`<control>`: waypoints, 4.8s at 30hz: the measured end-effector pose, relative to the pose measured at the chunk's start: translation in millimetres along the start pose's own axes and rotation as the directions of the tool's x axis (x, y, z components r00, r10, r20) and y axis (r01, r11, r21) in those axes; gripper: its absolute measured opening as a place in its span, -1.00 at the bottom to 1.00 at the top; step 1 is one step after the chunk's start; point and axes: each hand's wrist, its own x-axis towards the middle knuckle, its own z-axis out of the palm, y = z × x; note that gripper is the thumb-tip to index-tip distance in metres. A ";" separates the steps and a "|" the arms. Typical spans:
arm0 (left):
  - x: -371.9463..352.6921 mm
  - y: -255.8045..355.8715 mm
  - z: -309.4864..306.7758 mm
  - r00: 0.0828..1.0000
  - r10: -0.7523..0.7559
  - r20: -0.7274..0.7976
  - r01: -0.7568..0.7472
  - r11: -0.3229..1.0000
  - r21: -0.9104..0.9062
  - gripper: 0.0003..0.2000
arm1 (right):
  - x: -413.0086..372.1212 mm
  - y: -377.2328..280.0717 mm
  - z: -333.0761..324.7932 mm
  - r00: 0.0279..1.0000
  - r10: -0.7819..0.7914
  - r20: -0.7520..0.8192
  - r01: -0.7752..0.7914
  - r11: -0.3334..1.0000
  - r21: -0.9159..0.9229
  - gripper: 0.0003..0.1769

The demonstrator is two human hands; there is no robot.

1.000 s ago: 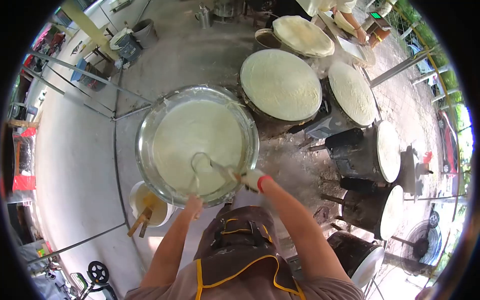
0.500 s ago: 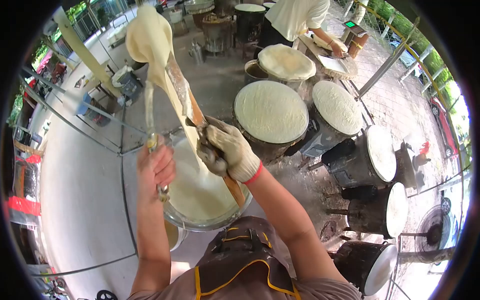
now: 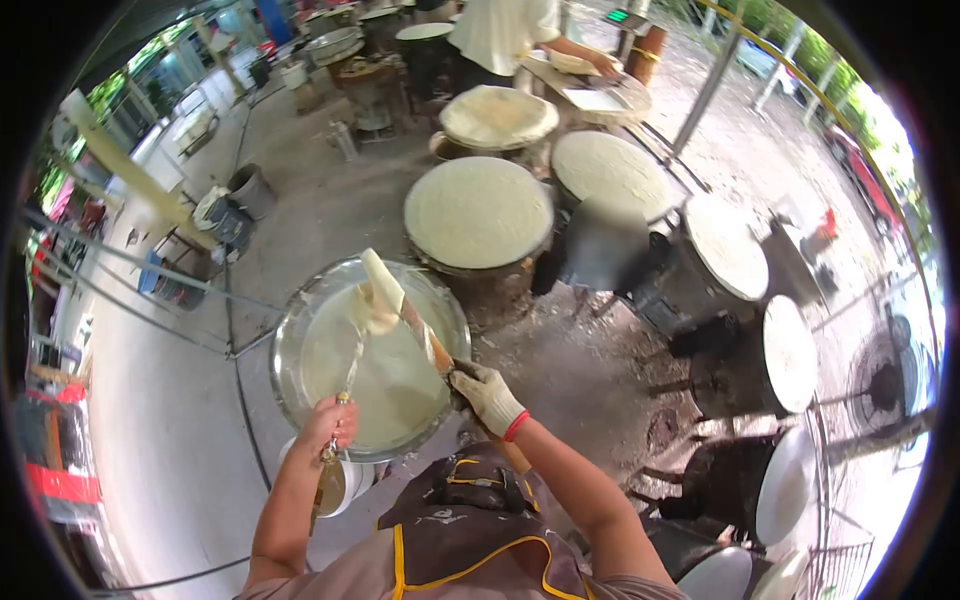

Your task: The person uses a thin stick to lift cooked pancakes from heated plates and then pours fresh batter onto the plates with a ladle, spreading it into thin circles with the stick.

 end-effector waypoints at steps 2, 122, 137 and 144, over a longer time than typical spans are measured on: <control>1.7 -20.0 33.6 0.997 -0.070 0.022 0.069 0.997 0.046 -0.86 | -27.4 23.8 -23.1 0.994 -0.028 -0.104 0.024 0.999 -0.041 -0.59; -84.4 -420.6 665.2 0.141 -0.795 0.590 -0.030 0.592 0.805 -0.86 | -670.0 404.1 -268.4 -0.318 0.647 -0.693 0.853 0.515 0.089 -0.64; -60.7 -386.3 601.0 0.394 -0.734 0.554 0.139 0.643 0.753 -0.88 | -684.7 432.7 -291.1 0.309 0.478 -0.822 0.509 0.647 0.567 -0.71; -54.6 -382.8 582.8 0.412 -0.756 0.509 0.188 0.617 0.764 -0.88 | -705.7 493.6 -243.5 0.030 0.488 -0.872 0.542 0.725 0.424 -0.72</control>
